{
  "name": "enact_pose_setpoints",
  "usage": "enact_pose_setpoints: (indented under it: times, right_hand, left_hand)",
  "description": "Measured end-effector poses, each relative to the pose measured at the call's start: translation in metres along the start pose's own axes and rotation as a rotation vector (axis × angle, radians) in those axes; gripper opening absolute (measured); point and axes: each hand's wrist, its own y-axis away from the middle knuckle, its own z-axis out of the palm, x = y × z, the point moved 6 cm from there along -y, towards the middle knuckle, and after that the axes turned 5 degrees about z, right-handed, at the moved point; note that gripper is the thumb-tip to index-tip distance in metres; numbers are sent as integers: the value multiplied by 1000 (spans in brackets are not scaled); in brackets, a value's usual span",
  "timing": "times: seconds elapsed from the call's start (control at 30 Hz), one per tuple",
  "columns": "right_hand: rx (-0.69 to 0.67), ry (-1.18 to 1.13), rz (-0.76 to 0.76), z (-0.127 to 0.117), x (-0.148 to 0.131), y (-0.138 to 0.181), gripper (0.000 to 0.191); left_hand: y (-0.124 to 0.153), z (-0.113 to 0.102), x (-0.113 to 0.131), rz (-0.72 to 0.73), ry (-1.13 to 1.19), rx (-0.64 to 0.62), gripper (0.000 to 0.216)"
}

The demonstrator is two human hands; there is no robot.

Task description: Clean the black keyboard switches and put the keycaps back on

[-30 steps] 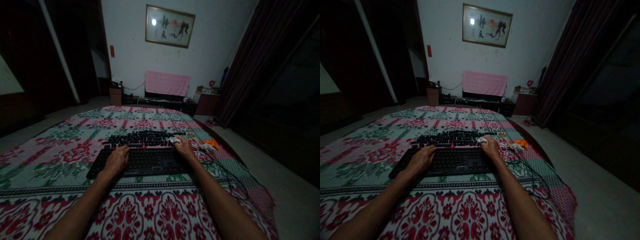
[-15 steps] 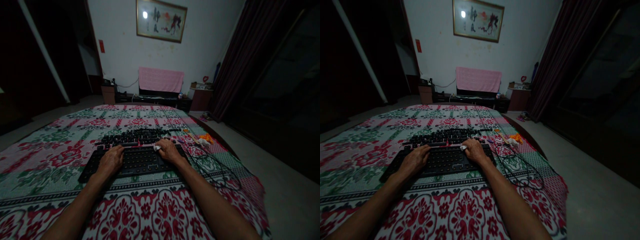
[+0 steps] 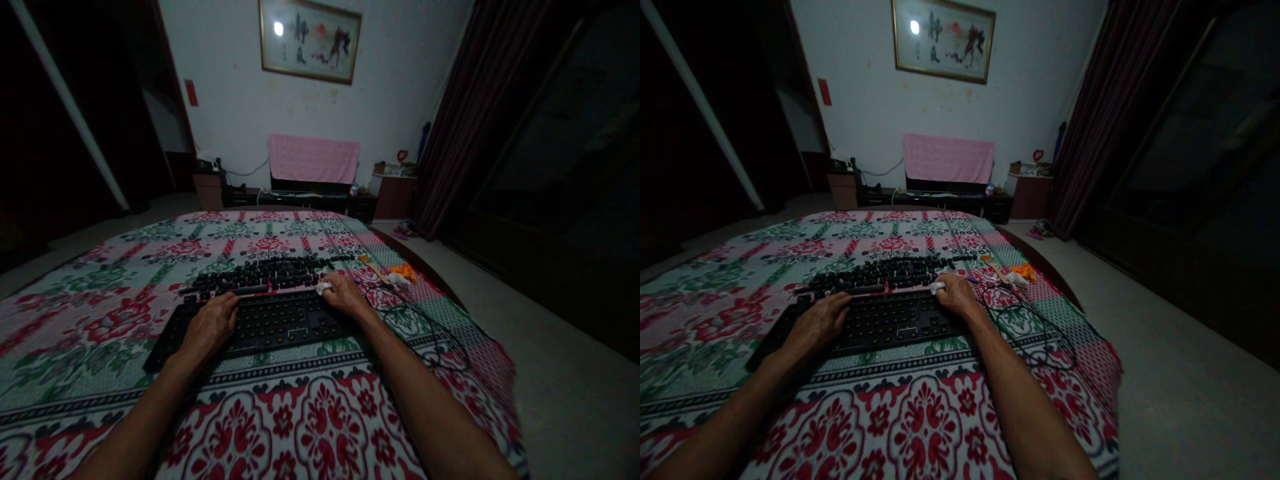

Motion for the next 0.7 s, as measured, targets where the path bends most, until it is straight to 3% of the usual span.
enact_pose_setpoints:
  times: [0.13, 0.2, 0.37, 0.43, 0.53, 0.7]
  right_hand:
    - [216, -95, 248, -20, 33, 1, 21]
    - [253, -111, 246, -22, 35, 3, 20]
    - [136, -60, -38, -6, 2, 4, 23]
    - [90, -11, -87, -1, -5, 5, 23]
    - [86, 51, -37, -4, 3, 5, 21]
    - [171, 84, 185, -19, 33, 5, 21]
  left_hand:
    - [-1, -1, 1, -23, -17, -33, 39]
    - [-1, -1, 1, -26, -25, -34, 39]
    - [0, 1, 0, -16, -27, -13, 40]
    - [0, 2, 0, -11, -10, -6, 39]
    - [0, 1, 0, -12, 11, 2, 38]
    - [-1, -1, 1, -23, 5, -18, 38]
